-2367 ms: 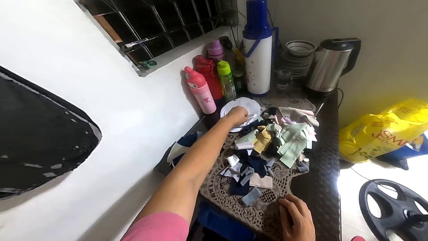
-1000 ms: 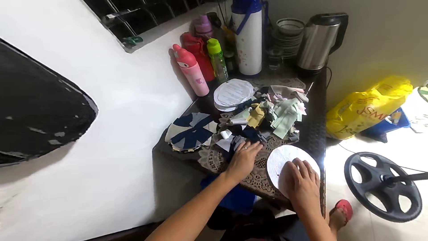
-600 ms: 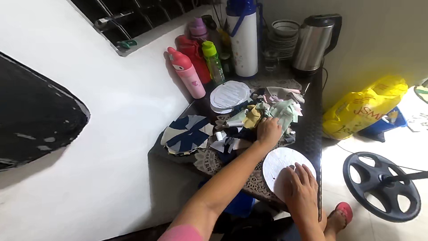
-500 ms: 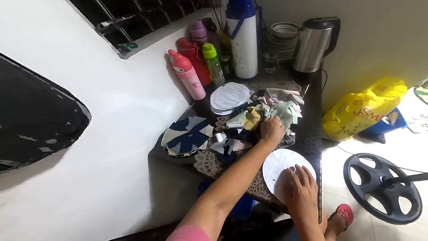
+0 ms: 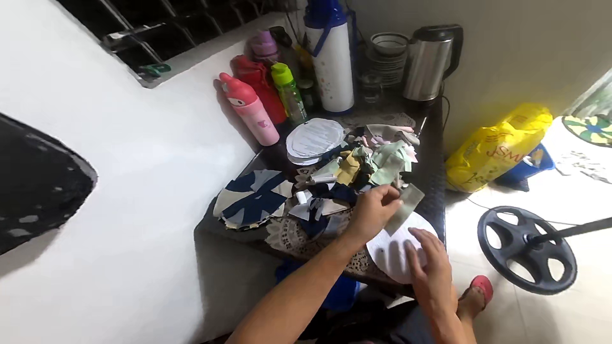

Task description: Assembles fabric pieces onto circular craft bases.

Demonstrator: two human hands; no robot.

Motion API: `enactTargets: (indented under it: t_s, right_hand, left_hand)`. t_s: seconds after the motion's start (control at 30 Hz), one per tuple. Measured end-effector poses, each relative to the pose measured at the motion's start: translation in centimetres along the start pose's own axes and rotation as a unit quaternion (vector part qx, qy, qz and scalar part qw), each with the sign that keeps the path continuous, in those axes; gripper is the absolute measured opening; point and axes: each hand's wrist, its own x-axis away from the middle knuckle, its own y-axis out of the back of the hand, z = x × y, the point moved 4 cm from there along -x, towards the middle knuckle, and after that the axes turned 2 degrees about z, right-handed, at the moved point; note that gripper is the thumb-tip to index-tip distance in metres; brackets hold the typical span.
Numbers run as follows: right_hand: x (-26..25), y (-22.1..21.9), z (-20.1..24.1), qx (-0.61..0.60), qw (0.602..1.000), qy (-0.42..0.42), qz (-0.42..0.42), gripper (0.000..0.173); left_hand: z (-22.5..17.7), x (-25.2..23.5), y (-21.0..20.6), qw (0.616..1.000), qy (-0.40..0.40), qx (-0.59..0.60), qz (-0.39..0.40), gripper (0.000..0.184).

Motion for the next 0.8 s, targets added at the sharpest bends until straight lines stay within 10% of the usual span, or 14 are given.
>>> enactTargets:
  t_s: [0.17, 0.3, 0.8]
  right_hand:
    - [0.8, 3.9, 2.5, -0.334, 0.925, -0.148, -0.104, 0.023]
    - [3.8, 5.6, 3.6, -0.213, 0.963, -0.03, -0.162, 0.012]
    - [10.1, 6.6, 2.3, -0.224, 0.955, -0.143, -0.132, 0.009]
  left_hand:
    - [-0.6, 5.1, -2.1, 0.989, 0.0, 0.139, 0.052, 0.007]
    - [-0.9, 7.8, -4.2, 0.992, -0.064, 0.104, 0.043, 0.007]
    - [-0.7, 14.1, -8.2, 0.975, -0.056, 0.156, 0.146, 0.014]
